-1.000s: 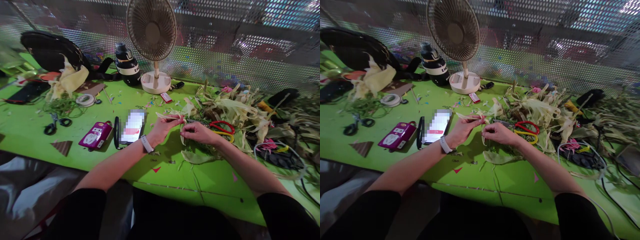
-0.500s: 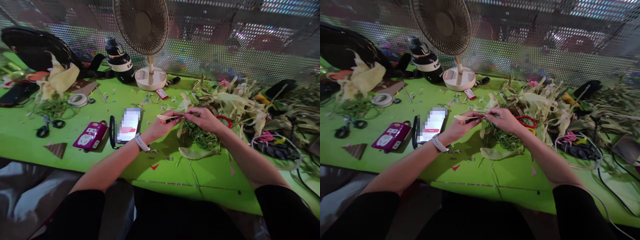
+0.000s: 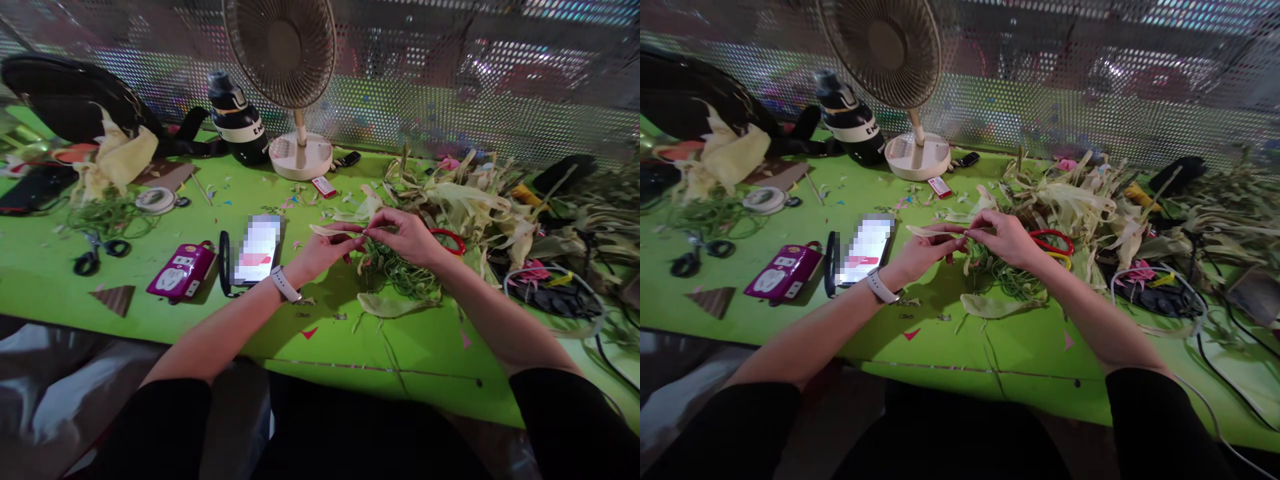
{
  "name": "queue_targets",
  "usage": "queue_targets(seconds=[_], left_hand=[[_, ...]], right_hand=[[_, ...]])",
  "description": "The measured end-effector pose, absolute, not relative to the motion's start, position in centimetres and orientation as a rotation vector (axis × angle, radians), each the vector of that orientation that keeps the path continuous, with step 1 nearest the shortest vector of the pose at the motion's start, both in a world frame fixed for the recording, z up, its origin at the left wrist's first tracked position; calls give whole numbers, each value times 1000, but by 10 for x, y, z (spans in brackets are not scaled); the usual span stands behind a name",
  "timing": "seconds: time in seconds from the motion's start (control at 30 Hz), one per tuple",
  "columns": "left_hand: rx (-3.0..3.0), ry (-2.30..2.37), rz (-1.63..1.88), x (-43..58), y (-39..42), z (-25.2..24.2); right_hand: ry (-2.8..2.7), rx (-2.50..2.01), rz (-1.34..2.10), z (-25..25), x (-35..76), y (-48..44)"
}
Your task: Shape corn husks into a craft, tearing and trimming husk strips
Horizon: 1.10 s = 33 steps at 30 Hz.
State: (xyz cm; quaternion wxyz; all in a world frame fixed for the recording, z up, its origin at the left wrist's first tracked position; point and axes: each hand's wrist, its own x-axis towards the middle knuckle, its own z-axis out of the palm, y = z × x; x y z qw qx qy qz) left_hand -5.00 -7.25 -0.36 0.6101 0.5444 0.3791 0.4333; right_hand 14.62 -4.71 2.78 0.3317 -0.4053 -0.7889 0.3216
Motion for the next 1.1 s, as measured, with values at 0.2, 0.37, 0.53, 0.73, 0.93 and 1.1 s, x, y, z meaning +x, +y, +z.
queue_targets(seconds=[0.2,0.37,0.53,0.73,0.93,1.1], left_hand=[[1328,946,950,-51,-73,2],[1391,954,923,-54,-71,2],[1507,723,973,-59,-74,7],[1403,604,1001,-59,-75,5],[1382,645,983,-58,-75,4],[1405,677,1000,-59,-75,6]], right_hand=[[-2078,-1055,780,29,143,-51],[-2108,-1086,816,36,146,-54],[-1912,-1051,1043,42,155,-44],[-1840,-894,1378,40,150,-46],[-1698,-886,1488,37,145,-49],[-1641,-833,1571,34,145,-48]])
